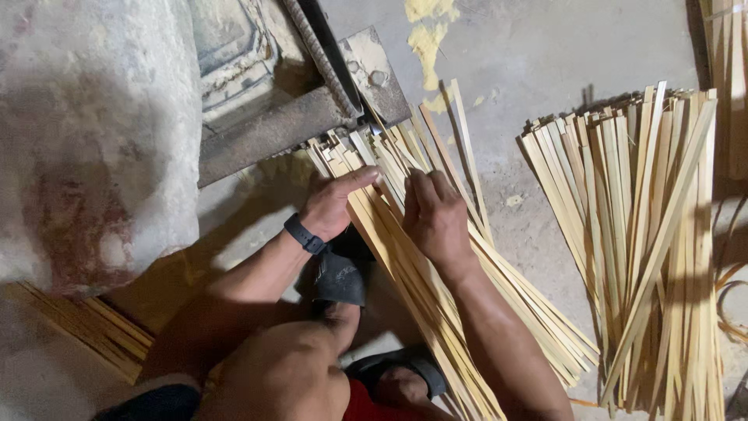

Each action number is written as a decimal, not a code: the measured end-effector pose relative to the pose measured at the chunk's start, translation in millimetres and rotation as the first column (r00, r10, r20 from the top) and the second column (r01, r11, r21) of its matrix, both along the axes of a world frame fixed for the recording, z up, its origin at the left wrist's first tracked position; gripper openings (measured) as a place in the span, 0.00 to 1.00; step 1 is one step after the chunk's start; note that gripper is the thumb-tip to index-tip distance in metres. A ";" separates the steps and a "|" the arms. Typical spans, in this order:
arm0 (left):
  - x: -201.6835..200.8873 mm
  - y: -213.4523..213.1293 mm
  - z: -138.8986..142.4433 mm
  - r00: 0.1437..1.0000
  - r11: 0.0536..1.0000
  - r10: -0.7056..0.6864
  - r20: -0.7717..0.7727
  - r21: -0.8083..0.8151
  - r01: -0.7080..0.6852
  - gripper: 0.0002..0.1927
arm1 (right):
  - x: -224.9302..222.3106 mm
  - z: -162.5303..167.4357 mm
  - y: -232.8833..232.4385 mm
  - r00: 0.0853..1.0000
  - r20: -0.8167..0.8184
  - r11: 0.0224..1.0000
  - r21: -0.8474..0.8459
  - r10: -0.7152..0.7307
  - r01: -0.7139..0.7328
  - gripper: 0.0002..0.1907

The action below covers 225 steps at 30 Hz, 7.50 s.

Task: The person feeds thin wooden strips into a cutting machine, aligns them, and cuts them to length. The cut pieces are collected and stacked on the floor.

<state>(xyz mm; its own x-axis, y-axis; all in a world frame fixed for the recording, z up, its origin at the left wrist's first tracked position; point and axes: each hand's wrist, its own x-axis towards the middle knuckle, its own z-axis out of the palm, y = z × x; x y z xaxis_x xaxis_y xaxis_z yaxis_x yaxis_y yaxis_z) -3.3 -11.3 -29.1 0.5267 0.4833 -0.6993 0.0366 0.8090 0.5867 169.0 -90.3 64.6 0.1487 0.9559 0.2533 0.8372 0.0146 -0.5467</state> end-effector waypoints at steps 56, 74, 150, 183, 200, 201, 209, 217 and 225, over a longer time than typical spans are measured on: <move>-4.1 -16.4 -34.2 0.993 0.996 0.084 0.078 0.034 -0.087 0.22 | 48.2 -28.0 -67.8 0.865 -0.363 0.883 -0.438 -0.345 0.169 0.11; -8.4 -6.5 19.5 0.915 0.999 0.044 0.402 -0.039 -0.031 0.18 | 21.8 -7.7 -67.0 0.706 -0.587 0.824 -0.567 -0.397 -0.009 0.15; 9.5 -8.0 26.8 0.920 0.981 0.166 0.355 0.040 -0.192 0.15 | 9.5 -31.0 -49.5 0.976 -0.158 0.969 -0.217 -0.152 0.116 0.11; -10.2 -14.6 -31.3 0.977 0.980 0.197 0.083 -0.007 -0.197 0.12 | -10.5 -15.7 8.9 0.985 -0.119 0.992 -0.030 -0.126 0.123 0.13; 6.9 -4.3 22.8 0.948 0.988 0.141 0.284 -0.102 -0.117 0.12 | 9.7 -25.1 -68.8 0.917 -0.388 0.979 -0.204 -0.094 0.014 0.10; 6.9 -4.6 24.7 0.941 0.986 0.165 0.297 -0.068 -0.151 0.12 | 9.7 -26.8 -67.7 0.905 -0.412 0.981 -0.195 -0.103 0.022 0.08; 3.3 -7.1 18.4 0.973 0.986 0.167 0.161 -0.018 -0.166 0.12 | 13.0 -12.0 -63.9 0.973 -0.231 0.997 -0.075 -0.020 0.002 0.10; -2.5 -10.8 -9.7 0.956 0.988 0.127 0.265 -0.115 -0.099 0.16 | 4.0 -19.2 -22.6 0.978 -0.154 0.988 -0.073 -0.143 0.133 0.09; -3.7 -14.2 -19.6 0.941 0.970 0.241 0.238 -0.019 -0.244 0.16 | -13.0 -25.0 40.4 0.944 -0.288 0.987 -0.012 -0.159 0.163 0.10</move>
